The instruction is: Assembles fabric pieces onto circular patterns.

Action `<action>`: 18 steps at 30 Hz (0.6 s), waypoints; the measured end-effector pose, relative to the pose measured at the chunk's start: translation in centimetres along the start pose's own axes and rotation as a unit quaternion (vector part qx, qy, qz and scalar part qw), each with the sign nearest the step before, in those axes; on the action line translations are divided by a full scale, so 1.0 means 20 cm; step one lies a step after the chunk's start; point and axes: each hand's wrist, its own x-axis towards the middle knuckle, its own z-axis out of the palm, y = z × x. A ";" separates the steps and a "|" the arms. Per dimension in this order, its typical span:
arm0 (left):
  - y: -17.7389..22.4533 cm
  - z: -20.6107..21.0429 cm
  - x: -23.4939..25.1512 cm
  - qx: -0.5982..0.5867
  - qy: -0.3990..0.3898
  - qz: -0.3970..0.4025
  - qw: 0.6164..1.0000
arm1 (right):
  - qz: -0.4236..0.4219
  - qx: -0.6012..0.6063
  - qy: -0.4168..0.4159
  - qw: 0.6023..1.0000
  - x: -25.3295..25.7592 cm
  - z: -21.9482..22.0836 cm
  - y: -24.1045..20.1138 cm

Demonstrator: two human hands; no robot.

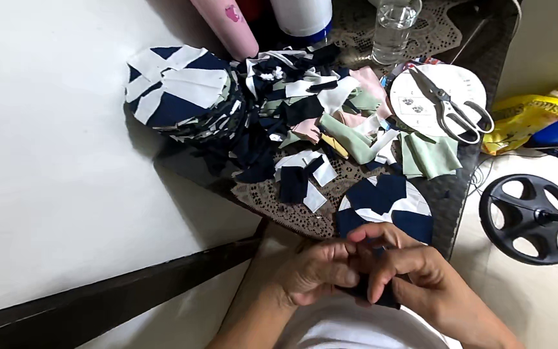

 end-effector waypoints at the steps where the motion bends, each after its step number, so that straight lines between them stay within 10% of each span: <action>1: 0.00 0.01 0.02 0.027 0.007 -0.004 1.000 | 0.001 0.008 0.014 1.000 -0.03 -0.01 0.01; 11: -0.07 0.16 0.12 0.387 0.210 0.169 0.882 | 0.114 0.303 0.202 0.924 -0.23 0.02 0.11; 18: -0.12 0.15 0.17 0.457 0.243 0.165 0.840 | 0.105 0.156 0.287 0.939 -0.27 0.02 0.10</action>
